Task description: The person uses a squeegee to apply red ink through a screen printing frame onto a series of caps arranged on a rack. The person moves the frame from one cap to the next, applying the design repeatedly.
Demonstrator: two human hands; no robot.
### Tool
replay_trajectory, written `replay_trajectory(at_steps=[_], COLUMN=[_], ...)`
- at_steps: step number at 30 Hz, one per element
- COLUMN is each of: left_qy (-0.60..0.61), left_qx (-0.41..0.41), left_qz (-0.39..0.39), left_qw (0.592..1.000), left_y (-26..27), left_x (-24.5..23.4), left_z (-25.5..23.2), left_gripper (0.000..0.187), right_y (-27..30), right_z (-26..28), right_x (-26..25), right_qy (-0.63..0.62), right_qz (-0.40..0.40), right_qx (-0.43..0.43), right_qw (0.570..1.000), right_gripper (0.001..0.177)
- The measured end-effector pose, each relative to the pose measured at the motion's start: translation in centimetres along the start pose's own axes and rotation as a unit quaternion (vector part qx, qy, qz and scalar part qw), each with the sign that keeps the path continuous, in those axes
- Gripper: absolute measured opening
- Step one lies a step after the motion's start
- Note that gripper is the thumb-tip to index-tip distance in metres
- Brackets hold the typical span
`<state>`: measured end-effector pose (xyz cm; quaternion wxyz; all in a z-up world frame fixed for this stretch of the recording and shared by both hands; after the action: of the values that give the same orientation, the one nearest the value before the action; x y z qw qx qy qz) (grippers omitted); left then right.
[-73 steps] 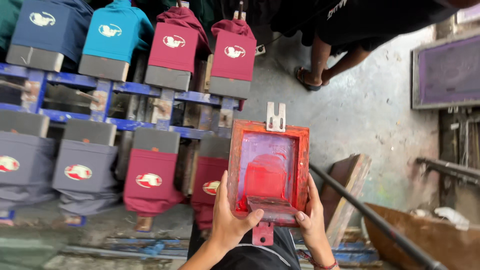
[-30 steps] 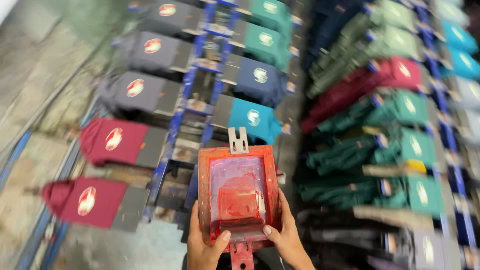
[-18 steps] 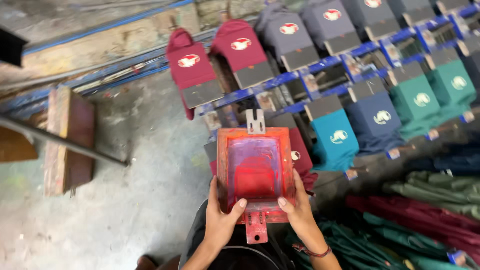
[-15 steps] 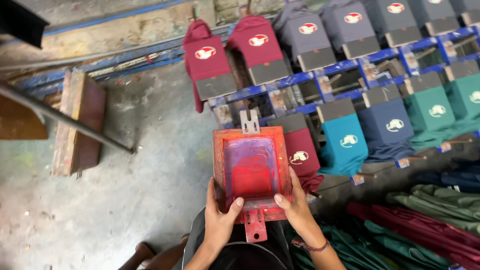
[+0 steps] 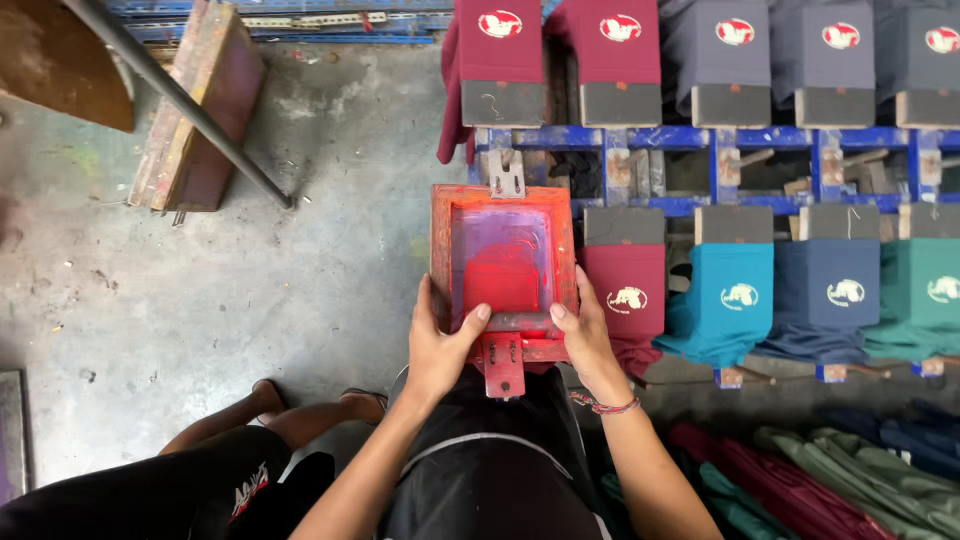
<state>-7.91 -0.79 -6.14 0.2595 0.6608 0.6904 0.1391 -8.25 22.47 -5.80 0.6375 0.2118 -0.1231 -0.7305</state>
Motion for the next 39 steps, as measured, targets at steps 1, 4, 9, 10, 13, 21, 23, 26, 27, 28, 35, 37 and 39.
replay_trajectory(at_steps=[1, 4, 9, 10, 13, 21, 23, 26, 27, 28, 35, 37, 39], left_qy=[0.011, 0.032, 0.033, 0.024, 0.008, 0.000, -0.015, -0.015, -0.016, -0.020, -0.045, -0.044, -0.035], left_qx=[0.016, 0.038, 0.097, 0.115, 0.132, 0.136, 0.135, 0.135, 0.130, 0.125, 0.100, 0.105, 0.100], left_qz=[-0.006, -0.013, -0.014, -0.016, -0.020, -0.010, 0.003, -0.008, -0.012, -0.006, 0.056, 0.065, 0.071], left_qw=[1.000, 0.999, 0.995, 0.993, 0.991, 0.991, 0.991, 0.991, 0.991, 0.992, 0.992, 0.991, 0.992], left_y=[-0.2, 0.6, 1.2, 1.2, 0.7, 1.1, 1.4, -0.9, -0.1, -0.3, -0.6, -0.5, 0.1], left_x=[0.2, 1.1, 1.6, 1.6, 1.9, 2.1, 2.1, 2.8, 2.6, 2.7, 3.4, 3.2, 3.1], left_z=[0.2, 1.8, 3.5, 3.3, 3.2, 3.6, 3.8, 6.1, 6.0, 5.6, 5.9, 5.3, 5.3], left_gripper=[0.122, 0.121, 0.128, 0.128, 0.128, 0.125, 0.131, 0.119, 0.119, 0.117, 0.121, 0.118, 0.115], right_y=[-0.7, 0.0, 0.2, 0.1, -0.5, -0.4, -0.5, -0.5, 0.9, 1.8, 1.8, 0.0, 0.2], right_z=[-0.3, -1.3, -3.6, -3.5, -3.2, -4.9, -4.9, -1.2, 0.1, 2.4, 0.0, 2.0, 3.0], right_x=[0.0, -0.4, -1.4, -1.5, -1.6, -2.2, -2.1, -0.3, -0.5, -0.6, 5.2, 5.7, 6.0], right_qy=[0.017, 0.046, 0.069, 0.060, 0.040, 0.062, 0.066, 0.081, 0.081, 0.173, 0.619, 0.586, 0.557], right_qz=[0.014, 0.025, 0.017, 0.019, 0.023, 0.014, 0.038, 0.056, 0.061, 0.041, 0.110, 0.082, 0.066], right_qx=[-0.036, -0.087, -0.128, -0.137, -0.138, -0.129, -0.134, -0.119, -0.116, -0.160, -0.135, -0.155, -0.171], right_qw=[0.999, 0.995, 0.989, 0.989, 0.989, 0.990, 0.988, 0.988, 0.988, 0.971, 0.766, 0.791, 0.810], right_gripper=[0.105, 0.115, 0.131, 0.130, 0.130, 0.136, 0.135, 0.115, 0.115, 0.116, 0.022, 0.030, 0.037])
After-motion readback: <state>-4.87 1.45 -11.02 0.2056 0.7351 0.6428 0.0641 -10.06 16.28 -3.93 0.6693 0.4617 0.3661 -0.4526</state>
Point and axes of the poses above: each hand's wrist, its own y-axis away from the middle knuckle, its own x-axis out of the palm, z = x × y, the point moved 10 cm from there along -y, towards the middle knuckle, and after that the axes turned 5 degrees about x, right-handed, at the moved point
